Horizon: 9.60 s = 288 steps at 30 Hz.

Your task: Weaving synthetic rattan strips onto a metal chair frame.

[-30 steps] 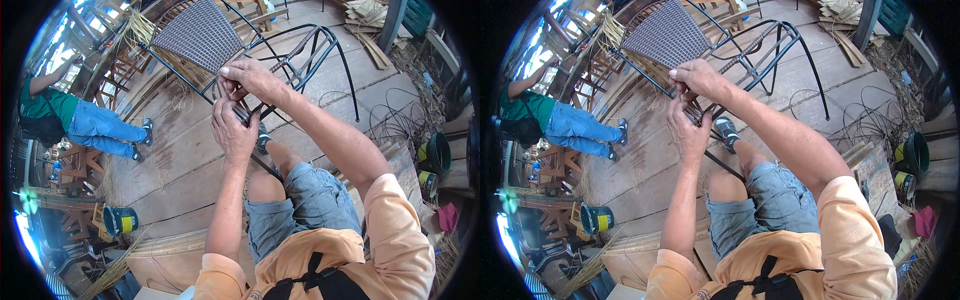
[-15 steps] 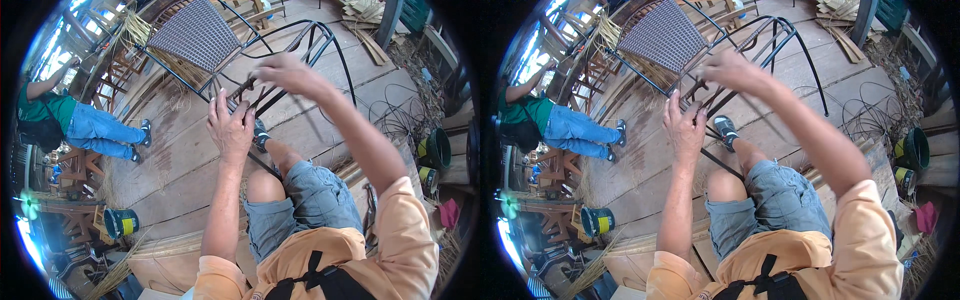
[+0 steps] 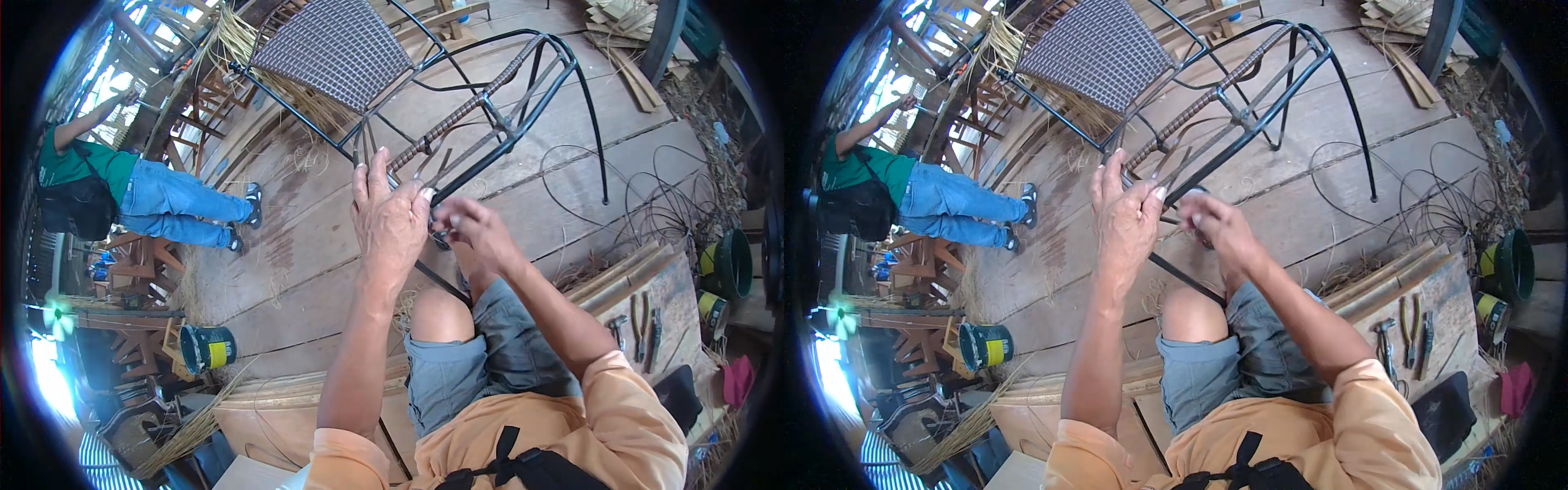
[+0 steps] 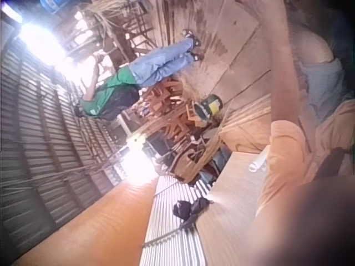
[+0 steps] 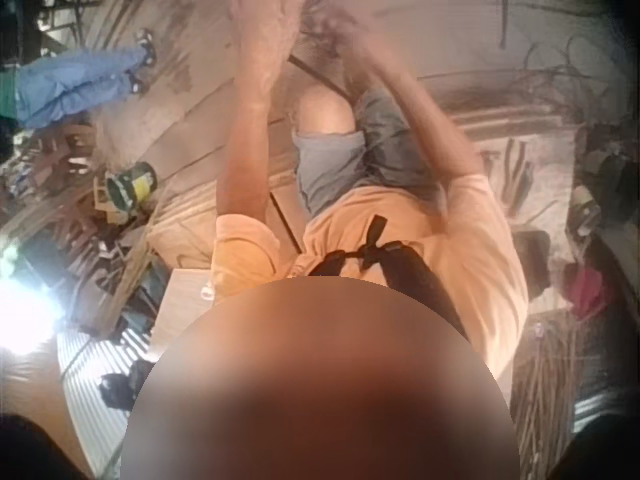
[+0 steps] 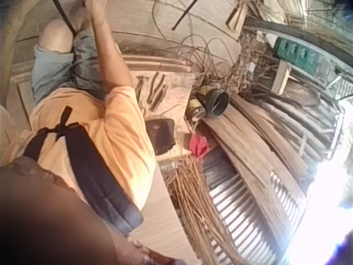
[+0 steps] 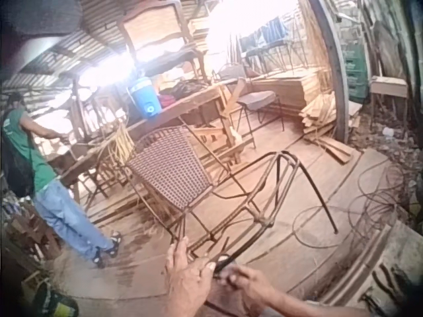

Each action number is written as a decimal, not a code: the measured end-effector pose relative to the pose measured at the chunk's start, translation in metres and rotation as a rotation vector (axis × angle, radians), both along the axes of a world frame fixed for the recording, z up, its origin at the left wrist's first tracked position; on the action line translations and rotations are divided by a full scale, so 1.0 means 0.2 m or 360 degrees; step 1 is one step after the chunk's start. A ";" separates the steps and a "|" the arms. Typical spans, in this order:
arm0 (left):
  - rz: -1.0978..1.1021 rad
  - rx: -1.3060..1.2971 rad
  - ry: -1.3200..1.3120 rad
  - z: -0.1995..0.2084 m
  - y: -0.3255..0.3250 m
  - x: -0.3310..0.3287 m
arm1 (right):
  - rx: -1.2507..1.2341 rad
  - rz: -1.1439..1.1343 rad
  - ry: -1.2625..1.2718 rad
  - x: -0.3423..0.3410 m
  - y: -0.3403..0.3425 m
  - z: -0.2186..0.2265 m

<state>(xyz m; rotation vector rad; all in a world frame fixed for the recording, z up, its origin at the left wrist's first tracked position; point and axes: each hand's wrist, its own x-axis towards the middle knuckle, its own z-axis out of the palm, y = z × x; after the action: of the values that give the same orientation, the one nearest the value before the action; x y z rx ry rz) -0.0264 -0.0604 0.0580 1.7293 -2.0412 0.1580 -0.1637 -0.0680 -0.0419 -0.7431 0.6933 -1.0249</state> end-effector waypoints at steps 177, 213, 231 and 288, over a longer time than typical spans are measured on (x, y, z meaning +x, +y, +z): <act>-0.0156 -0.0110 0.0279 0.01 0.00 0.00 | -0.2020 -0.0353 0.2153 -0.06 -0.03 0.36; 0.0020 0.0623 0.2597 -0.32 0.29 -0.29 | -0.0136 0.0545 0.1016 -0.45 0.36 0.10; 0.0016 0.1100 0.2851 -0.56 0.52 -0.35 | -0.0603 -0.0499 0.0918 0.09 0.08 0.20; -0.0380 0.0085 0.0603 0.03 -0.03 0.17 | -0.0304 -0.0236 0.0779 -0.05 0.12 0.22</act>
<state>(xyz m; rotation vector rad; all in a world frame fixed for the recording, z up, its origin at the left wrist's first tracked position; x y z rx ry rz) 0.0084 -0.0668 0.0648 1.4004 -1.9551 -0.2810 -0.1731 -0.0436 0.0022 -1.1419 1.0936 -1.0620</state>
